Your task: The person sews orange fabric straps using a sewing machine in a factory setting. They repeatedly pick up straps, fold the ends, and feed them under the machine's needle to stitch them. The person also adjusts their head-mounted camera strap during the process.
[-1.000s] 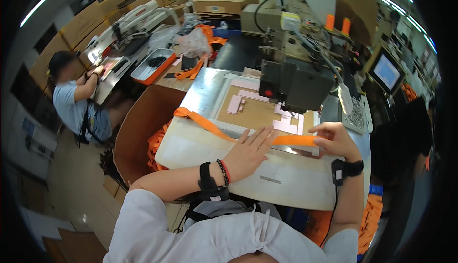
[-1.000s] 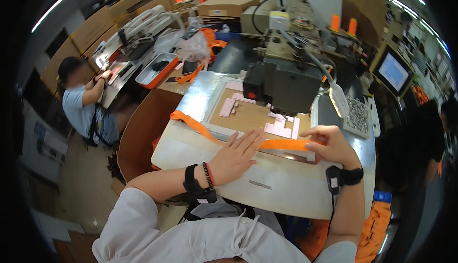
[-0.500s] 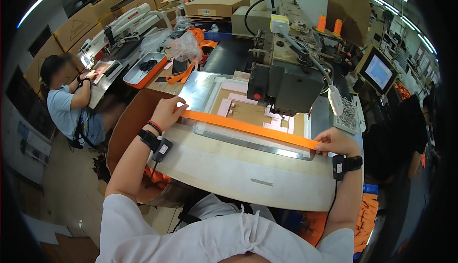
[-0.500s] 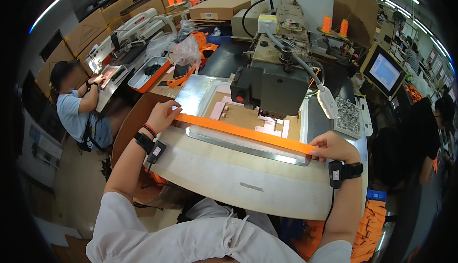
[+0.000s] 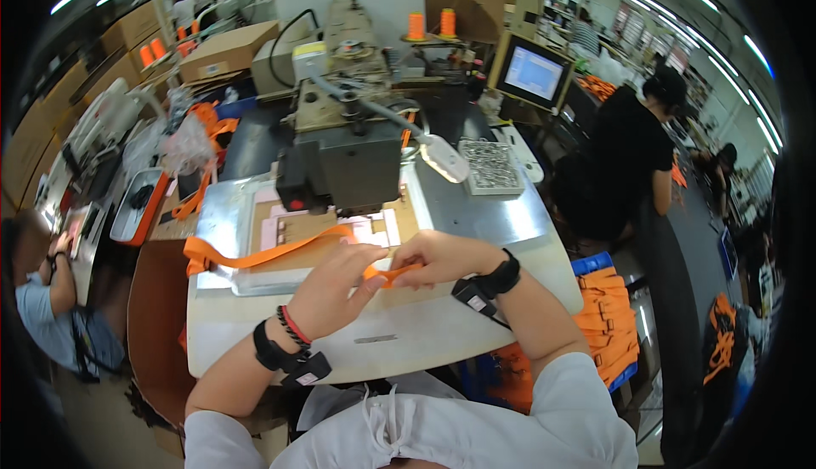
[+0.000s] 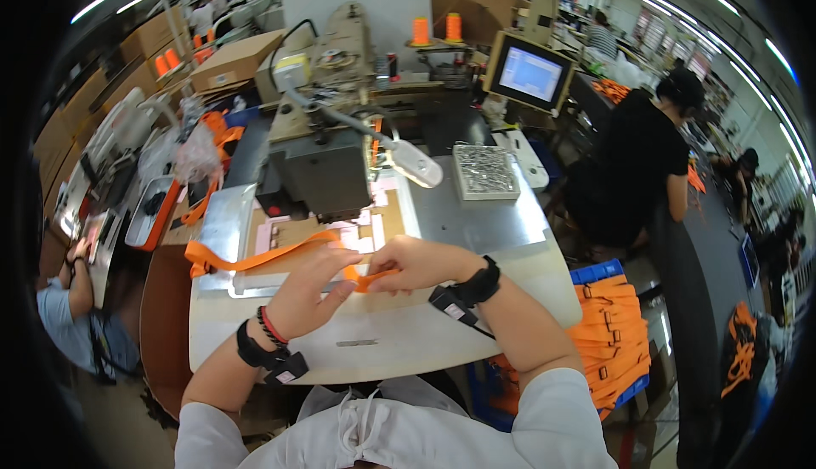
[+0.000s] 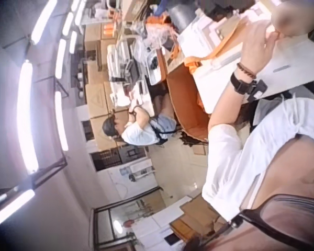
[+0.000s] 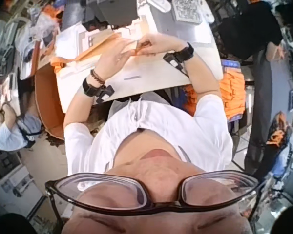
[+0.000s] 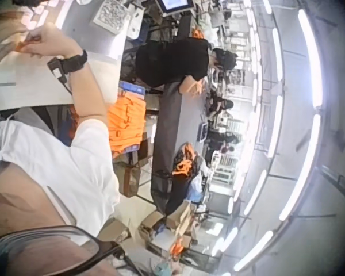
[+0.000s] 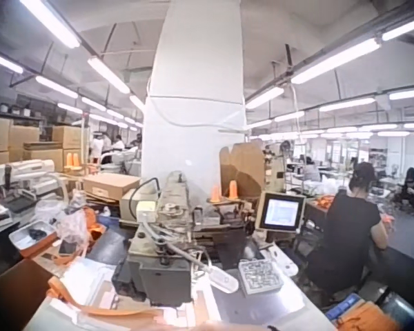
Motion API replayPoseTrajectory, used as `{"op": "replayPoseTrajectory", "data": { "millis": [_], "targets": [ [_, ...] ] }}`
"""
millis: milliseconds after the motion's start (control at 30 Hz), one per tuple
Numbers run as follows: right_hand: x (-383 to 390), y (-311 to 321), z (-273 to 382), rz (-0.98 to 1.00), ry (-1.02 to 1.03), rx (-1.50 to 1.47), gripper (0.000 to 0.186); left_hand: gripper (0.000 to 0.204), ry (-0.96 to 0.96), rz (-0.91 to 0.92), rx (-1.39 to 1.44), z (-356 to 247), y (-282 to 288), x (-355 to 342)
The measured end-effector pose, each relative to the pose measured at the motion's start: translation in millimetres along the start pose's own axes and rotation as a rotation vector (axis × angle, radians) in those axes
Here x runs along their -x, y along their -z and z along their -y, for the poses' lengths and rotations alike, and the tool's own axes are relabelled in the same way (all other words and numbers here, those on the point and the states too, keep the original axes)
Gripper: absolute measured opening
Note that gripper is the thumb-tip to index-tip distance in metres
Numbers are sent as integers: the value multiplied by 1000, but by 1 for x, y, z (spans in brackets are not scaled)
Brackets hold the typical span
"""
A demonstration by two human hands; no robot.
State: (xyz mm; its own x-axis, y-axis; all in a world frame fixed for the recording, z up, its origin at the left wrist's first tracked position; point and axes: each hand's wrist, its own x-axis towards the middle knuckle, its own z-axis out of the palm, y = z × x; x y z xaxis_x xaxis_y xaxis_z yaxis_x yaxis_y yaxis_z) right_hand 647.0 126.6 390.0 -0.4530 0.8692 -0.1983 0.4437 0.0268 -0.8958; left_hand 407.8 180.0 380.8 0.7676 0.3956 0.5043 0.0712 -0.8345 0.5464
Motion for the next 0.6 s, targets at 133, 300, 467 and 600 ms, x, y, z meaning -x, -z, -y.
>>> {"op": "replayPoseTrajectory", "data": {
  "millis": [133, 300, 467, 600],
  "targets": [
    [2, 6, -6, -84, 10, 9, 22, 28, 199, 137, 80, 20, -23, -6],
    [7, 43, -47, -348, 54, 11, 18, 17, 213, 122, 20, 36, -34, 8],
    [31, 96, -108, -1134, -147, 636, 15, 10, 197, 21, 259, 7, -27, 11],
    [38, 112, -140, -1234, -157, 655, 18, 18, -260, 24, 119, -5, -26, 16]
  ]
}}
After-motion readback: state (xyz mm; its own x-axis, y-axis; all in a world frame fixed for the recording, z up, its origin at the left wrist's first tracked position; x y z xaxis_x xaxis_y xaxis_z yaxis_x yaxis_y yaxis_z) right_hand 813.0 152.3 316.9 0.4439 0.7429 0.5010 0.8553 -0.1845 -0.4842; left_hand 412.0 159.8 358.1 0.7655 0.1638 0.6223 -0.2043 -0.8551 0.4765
